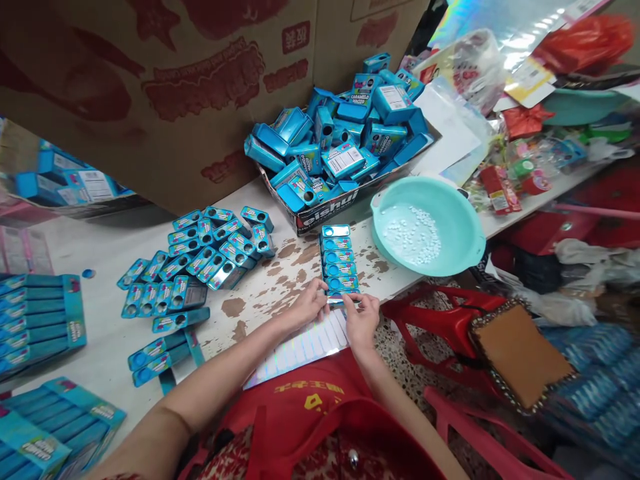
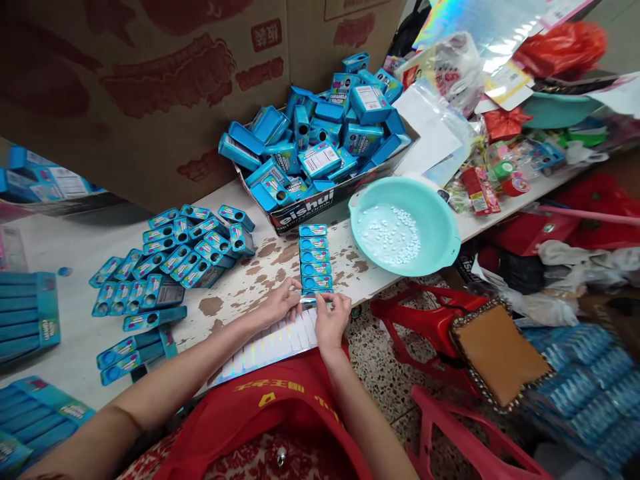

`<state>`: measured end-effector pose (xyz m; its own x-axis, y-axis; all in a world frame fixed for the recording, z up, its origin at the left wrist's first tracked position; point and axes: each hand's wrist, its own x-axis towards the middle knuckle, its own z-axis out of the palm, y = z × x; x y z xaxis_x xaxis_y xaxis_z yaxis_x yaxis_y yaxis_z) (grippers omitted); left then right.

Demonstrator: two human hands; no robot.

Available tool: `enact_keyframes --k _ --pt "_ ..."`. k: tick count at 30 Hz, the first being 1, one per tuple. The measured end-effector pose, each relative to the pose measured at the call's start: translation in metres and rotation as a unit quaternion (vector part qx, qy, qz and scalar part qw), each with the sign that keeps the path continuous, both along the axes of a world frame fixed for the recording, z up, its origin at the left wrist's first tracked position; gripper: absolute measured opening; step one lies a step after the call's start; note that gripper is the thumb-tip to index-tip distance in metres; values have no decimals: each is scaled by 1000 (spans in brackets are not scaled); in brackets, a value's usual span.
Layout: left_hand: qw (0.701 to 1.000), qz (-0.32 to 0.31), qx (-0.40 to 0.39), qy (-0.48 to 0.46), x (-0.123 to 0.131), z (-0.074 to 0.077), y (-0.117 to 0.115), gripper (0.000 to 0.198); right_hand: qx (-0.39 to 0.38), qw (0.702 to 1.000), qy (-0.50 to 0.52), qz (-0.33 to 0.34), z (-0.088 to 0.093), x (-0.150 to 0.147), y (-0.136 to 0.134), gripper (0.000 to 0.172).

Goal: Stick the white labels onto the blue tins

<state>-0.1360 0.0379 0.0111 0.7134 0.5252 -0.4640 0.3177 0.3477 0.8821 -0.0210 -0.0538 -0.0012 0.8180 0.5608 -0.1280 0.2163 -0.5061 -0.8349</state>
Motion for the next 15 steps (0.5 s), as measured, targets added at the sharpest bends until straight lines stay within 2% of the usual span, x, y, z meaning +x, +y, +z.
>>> enact_keyframes --k 4,7,11,15 --pt "999 19 29 12 4 -9 -3 14 -19 999 -18 -35 -6 0 4 22" --pt "997 18 53 61 8 -13 -6 12 -25 999 -28 -30 -8 -1 4 22" --pt "970 4 156 189 18 -21 -8 17 -30 998 -52 -14 -9 -3 5 21" --pt "946 -38 198 253 22 -22 4 22 -43 998 -37 -5 -10 7 6 19"
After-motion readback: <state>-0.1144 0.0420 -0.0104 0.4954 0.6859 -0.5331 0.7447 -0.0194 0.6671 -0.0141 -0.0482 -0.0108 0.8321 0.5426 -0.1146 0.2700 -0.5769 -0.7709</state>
